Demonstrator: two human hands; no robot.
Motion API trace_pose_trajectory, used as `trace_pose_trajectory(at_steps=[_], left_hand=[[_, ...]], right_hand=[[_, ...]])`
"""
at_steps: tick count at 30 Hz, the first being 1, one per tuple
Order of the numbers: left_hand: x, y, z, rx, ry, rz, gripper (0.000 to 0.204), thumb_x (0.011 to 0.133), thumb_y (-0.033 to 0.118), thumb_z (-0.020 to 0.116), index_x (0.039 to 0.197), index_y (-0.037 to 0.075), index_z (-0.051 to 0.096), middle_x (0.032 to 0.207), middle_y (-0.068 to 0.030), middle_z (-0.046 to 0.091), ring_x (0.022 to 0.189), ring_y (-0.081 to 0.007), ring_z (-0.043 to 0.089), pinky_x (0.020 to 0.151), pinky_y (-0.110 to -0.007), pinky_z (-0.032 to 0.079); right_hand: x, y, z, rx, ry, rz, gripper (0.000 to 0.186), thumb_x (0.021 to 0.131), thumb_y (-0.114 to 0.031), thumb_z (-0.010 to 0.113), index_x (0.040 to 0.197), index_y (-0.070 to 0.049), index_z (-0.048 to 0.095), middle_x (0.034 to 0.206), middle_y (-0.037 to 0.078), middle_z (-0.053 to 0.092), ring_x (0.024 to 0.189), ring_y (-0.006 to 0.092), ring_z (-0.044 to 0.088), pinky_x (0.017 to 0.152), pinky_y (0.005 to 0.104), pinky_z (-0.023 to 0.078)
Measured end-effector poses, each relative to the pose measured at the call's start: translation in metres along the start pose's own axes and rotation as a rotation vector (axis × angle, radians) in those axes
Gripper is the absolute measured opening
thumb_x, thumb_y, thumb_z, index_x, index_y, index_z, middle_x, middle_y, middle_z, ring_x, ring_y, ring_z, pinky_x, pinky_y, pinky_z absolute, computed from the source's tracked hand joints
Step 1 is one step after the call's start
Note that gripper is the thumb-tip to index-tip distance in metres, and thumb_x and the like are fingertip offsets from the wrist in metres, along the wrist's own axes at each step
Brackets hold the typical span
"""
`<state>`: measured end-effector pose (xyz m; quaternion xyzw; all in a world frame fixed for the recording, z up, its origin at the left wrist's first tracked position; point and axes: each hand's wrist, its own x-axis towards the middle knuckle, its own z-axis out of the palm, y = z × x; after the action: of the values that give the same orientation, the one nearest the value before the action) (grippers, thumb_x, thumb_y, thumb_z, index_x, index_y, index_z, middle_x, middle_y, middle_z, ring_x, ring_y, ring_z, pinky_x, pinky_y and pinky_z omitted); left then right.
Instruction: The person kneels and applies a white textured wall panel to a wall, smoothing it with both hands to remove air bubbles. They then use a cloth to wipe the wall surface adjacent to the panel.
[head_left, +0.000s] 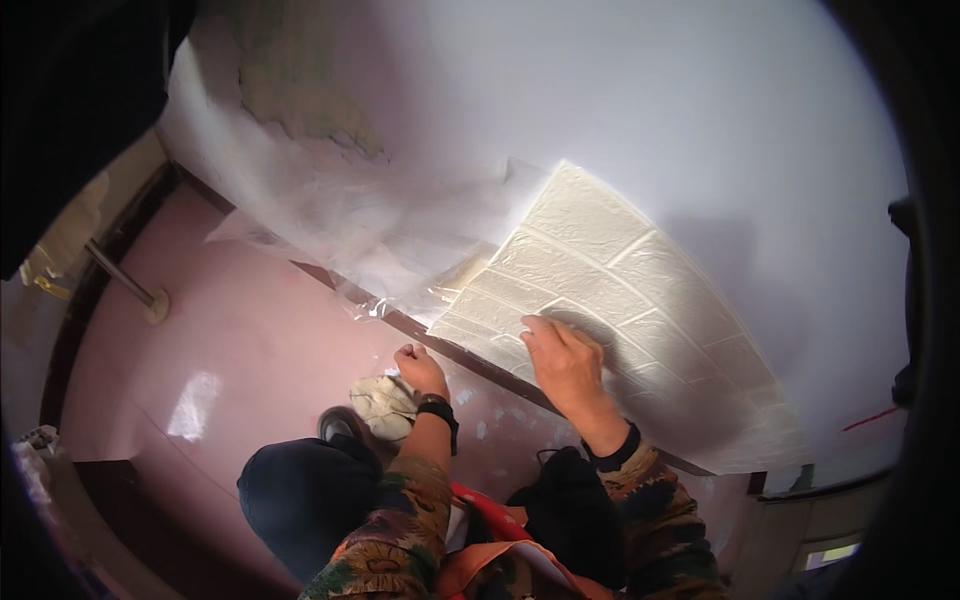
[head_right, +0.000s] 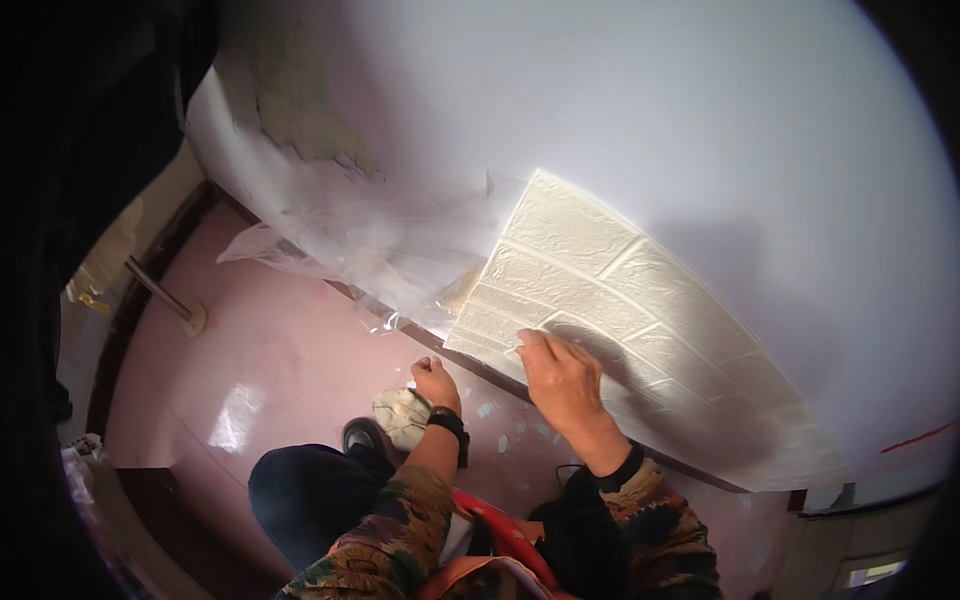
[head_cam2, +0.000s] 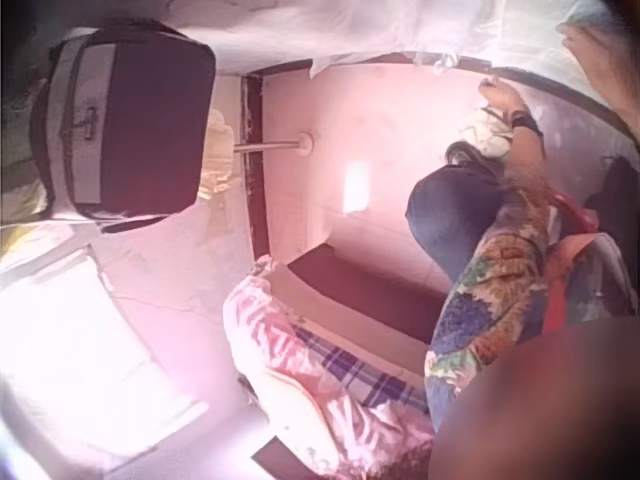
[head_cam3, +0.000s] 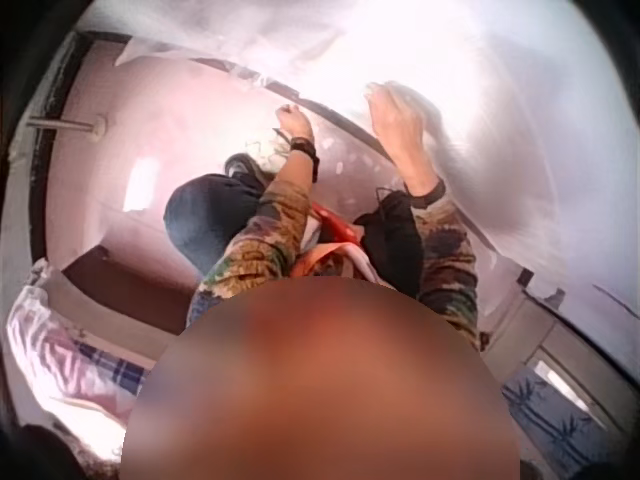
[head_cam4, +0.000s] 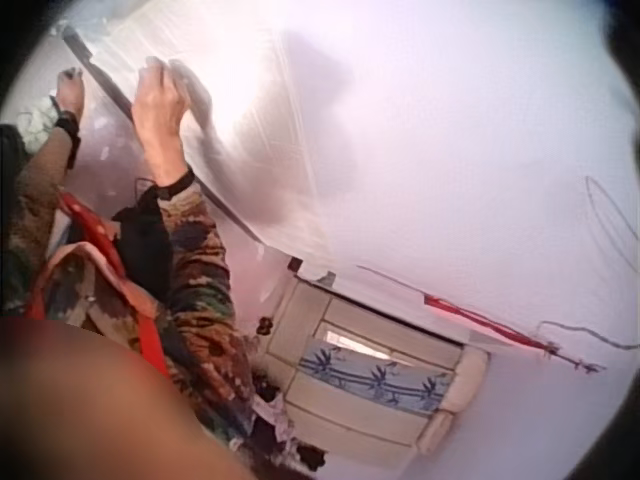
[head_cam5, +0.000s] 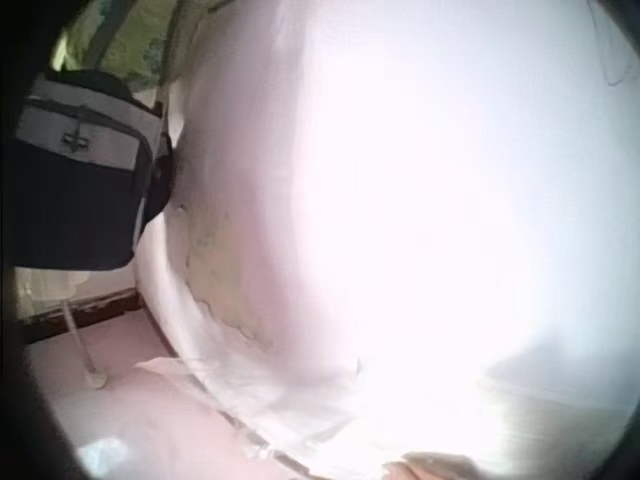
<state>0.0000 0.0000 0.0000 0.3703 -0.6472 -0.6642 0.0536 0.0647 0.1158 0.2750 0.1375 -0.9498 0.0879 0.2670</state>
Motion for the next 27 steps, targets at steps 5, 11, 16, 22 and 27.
trace_pose_trajectory(at_steps=[5, 11, 16, 22, 27], left_hand=[[-0.04, 0.133, 0.015, -0.285, -0.019, 0.519, 0.013, 0.096, 0.008, 0.059, 0.107, 0.0, 0.06, 0.098, -0.0103, 0.062, 0.088, -0.0216, 0.057, 0.081, -0.034, 0.047], [-0.059, 0.306, -0.013, -0.077, 0.017, 1.292, 0.033, 0.077, 0.002, 0.077, 0.107, 0.006, 0.063, 0.109, -0.0088, 0.063, 0.104, -0.0306, 0.055, 0.092, -0.041, 0.042], [-0.051, 0.357, -0.028, 0.418, 0.022, 1.382, 0.04, 0.067, 0.012, 0.085, 0.102, 0.011, 0.066, 0.119, -0.0073, 0.06, 0.11, -0.0309, 0.052, 0.094, -0.042, 0.039], [-0.02, 0.373, -0.036, 0.606, -0.326, 1.479, 0.016, 0.08, 0.011, 0.074, 0.091, 0.004, 0.064, 0.077, -0.0067, 0.066, 0.082, -0.0232, 0.063, 0.089, -0.041, 0.044], [-0.023, 0.384, -0.046, 0.397, -0.702, 1.039, 0.022, 0.087, 0.014, 0.072, 0.096, 0.0, 0.058, 0.083, -0.0093, 0.066, 0.078, -0.0177, 0.062, 0.071, -0.034, 0.05]], right_hand=[[0.041, 0.012, -0.031, -0.013, 0.212, -0.028, 0.026, 0.084, -0.008, 0.074, 0.108, -0.008, 0.066, 0.09, 0.01, 0.071, 0.076, 0.028, 0.071, 0.065, 0.0355, 0.055], [0.065, 0.016, -0.04, -0.024, 0.078, 0.198, 0.023, 0.095, -0.026, 0.064, 0.084, -0.006, 0.061, 0.072, 0.012, 0.068, 0.064, 0.0311, 0.068, 0.054, 0.0451, 0.05], [0.06, 0.023, -0.031, -0.068, -0.077, 0.303, 0.026, 0.096, -0.028, 0.062, 0.084, -0.005, 0.065, 0.071, 0.014, 0.069, 0.065, 0.0338, 0.069, 0.056, 0.0468, 0.05], [0.048, 0.035, -0.019, -0.06, -0.013, 0.33, 0.029, 0.095, -0.029, 0.064, 0.081, -0.004, 0.066, 0.067, 0.016, 0.067, 0.063, 0.0355, 0.068, 0.057, 0.0477, 0.051], [0.048, 0.034, -0.016, -0.12, 0.012, 0.325, 0.031, 0.096, -0.031, 0.064, 0.079, -0.005, 0.065, 0.067, 0.011, 0.068, 0.058, 0.0299, 0.068, 0.051, 0.044, 0.05]])
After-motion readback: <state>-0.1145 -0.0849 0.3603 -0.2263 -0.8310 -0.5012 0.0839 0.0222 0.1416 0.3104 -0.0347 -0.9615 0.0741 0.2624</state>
